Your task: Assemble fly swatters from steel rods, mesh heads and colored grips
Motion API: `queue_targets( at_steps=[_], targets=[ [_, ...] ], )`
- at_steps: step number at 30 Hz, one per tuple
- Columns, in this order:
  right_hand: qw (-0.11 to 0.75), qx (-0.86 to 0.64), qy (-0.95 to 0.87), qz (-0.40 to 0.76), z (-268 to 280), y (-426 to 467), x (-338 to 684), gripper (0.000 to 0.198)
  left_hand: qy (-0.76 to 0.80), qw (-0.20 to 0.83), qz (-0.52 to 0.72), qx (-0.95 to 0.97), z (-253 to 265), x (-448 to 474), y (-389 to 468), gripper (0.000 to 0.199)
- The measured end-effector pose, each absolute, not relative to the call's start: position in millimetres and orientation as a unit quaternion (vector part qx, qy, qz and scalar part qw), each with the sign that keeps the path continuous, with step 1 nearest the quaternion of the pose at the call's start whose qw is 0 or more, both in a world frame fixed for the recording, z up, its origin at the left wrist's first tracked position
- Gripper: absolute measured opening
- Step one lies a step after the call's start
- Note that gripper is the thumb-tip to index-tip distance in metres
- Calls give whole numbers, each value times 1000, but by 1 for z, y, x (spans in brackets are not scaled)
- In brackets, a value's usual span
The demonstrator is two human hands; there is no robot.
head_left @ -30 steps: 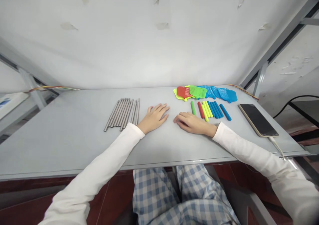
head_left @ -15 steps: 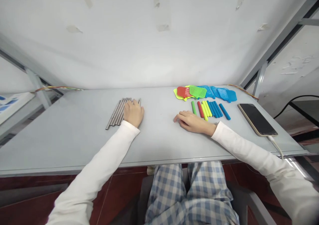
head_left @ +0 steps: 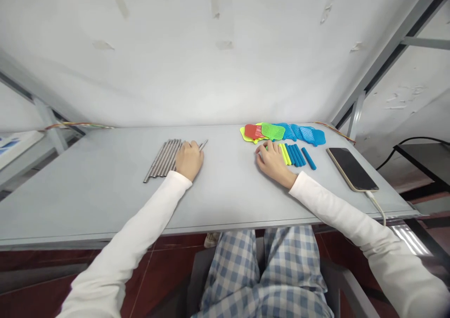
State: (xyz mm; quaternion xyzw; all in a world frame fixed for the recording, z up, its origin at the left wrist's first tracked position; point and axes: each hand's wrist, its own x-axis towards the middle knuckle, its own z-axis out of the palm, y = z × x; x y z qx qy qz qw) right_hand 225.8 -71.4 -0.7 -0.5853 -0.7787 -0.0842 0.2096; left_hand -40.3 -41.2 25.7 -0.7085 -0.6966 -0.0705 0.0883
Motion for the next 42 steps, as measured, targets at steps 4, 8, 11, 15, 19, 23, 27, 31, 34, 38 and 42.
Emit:
queue_targets(
  at_steps=[4,8,11,15,19,23,27,31,34,38,42],
  targets=[
    [218,-585,-778,-71,0,-72,226,25,-708,84,-43,-700,25,-50,-38,39],
    [243,-551,-797,-35,-2,-73,224,24,-727,96,-30,-679,25,-62,-31,40],
    [241,-544,-803,-30,-4,-76,222,22,-732,84,-61,-673,23,-67,-26,38],
    [243,-551,-798,-4,-3,-76,223,23,-725,-10,-151,-672,22,-65,-24,26],
    [250,-540,-804,17,-4,-72,226,30,-627,-280,-317,-654,22,-45,-36,13],
    [258,-547,-796,-27,-7,-71,226,43,-479,-624,-380,-487,20,-7,-51,13],
    [236,-598,-756,-124,-5,-76,227,50,-407,-749,-415,-319,15,26,-49,12],
    [202,-623,-740,-153,-1,-79,232,45,-364,-755,-473,-271,10,40,-37,10],
    [176,-631,-740,-152,0,-78,235,40,-358,-733,-524,-246,9,35,-33,11],
    [165,-640,-738,-137,1,-75,236,33,-360,-707,-565,-227,10,20,-34,11],
    [172,-582,-791,-81,3,-72,235,46,-362,-707,-569,-212,10,15,-34,10]
  ],
)
